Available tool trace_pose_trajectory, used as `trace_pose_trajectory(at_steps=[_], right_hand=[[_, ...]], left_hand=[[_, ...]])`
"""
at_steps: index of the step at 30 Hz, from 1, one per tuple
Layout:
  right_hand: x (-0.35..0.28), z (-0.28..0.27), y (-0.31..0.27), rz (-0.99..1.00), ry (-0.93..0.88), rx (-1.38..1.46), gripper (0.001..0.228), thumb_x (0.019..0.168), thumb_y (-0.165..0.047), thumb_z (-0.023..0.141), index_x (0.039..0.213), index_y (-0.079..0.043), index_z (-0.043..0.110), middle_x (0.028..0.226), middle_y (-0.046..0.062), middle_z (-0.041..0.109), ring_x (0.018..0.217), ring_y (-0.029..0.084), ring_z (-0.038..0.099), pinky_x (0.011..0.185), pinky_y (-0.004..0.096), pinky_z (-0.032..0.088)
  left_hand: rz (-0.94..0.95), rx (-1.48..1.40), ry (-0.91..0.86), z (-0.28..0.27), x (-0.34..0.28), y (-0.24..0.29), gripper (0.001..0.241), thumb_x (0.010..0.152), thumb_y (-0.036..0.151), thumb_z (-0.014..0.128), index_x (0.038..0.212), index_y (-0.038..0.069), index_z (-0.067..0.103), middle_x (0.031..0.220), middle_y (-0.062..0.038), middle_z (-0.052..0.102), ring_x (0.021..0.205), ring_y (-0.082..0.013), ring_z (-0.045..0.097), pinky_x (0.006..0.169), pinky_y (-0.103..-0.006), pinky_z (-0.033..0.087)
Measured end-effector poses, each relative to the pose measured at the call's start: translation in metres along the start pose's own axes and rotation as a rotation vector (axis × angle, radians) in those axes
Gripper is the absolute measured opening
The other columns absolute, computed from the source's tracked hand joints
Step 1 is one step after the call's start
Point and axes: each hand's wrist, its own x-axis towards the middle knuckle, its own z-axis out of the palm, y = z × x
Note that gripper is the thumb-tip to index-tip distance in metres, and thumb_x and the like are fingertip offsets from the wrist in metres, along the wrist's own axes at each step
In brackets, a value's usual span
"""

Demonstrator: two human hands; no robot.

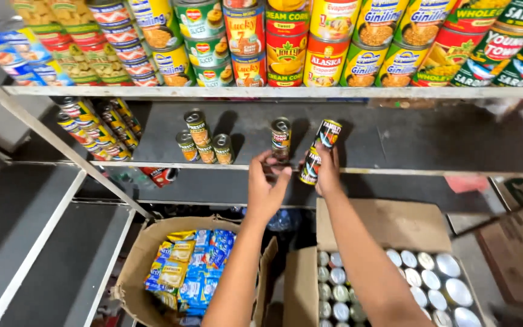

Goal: The recorder is organizing and restocking various canned goods and snack packages on shelves from a cardboard box.

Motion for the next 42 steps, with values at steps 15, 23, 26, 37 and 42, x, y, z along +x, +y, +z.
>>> trace_pose_trajectory(at_steps=[15,23,26,37,42], right_hand=[[-0.264,-0.097,0.053,-0.067,-0.069,-0.574,0.078,0.082,-0.022,0.068,0.148,-0.005,0.03,0.14,0.01,0.04,0.135,0.024,0.037,0.114,0.035,0.03],[-0.313,-0.195,0.008,0.191,-0.148,-1.241,0.054,0.081,-0.024,0.074,0.131,-0.007,0.064,0.123,0.021,0.053,0.119,0.038,0.047,0.105,0.044,0.038],[-0.333,-0.254,-0.001,0.226,-0.092,-1.251,0.039,0.083,-0.021,0.071,0.12,-0.007,0.068,0.11,0.017,0.061,0.106,0.035,0.058,0.095,0.044,0.048],[-0.289,-0.285,-0.046,0.068,0.13,-1.425,0.033,0.082,-0.014,0.078,0.114,-0.008,0.07,0.11,0.017,0.061,0.102,0.039,0.06,0.087,0.047,0.051],[-0.251,-0.273,-0.034,0.043,-0.166,-1.819,0.053,0.064,-0.034,0.084,0.112,-0.015,0.075,0.12,0.017,0.055,0.115,0.042,0.044,0.1,0.054,0.04]], left_hand=[[-1.056,-0.717,-0.686,0.045,-0.177,-0.114,0.056,0.093,0.023,0.075,0.143,0.011,0.052,0.128,-0.007,0.064,0.113,-0.0195,0.065,0.094,-0.0368,0.055],[-1.175,-0.554,-0.74,0.069,-0.228,-0.093,0.038,0.087,0.017,0.077,0.121,0.006,0.063,0.099,-0.007,0.071,0.085,-0.0201,0.071,0.072,-0.0369,0.06],[-1.269,-0.549,-0.749,0.077,-0.244,-0.096,0.032,0.089,0.019,0.076,0.115,0.005,0.062,0.089,-0.011,0.069,0.072,-0.0232,0.07,0.063,-0.0388,0.059],[-1.281,-0.574,-0.567,0.094,-0.277,-0.089,0.034,0.087,0.02,0.074,0.111,0.004,0.055,0.085,-0.011,0.066,0.066,-0.0253,0.07,0.058,-0.0414,0.059],[-1.219,-0.596,-0.466,0.086,-0.269,-0.074,0.039,0.085,0.017,0.075,0.115,0.008,0.053,0.092,-0.008,0.064,0.07,-0.0245,0.069,0.06,-0.0405,0.06]])
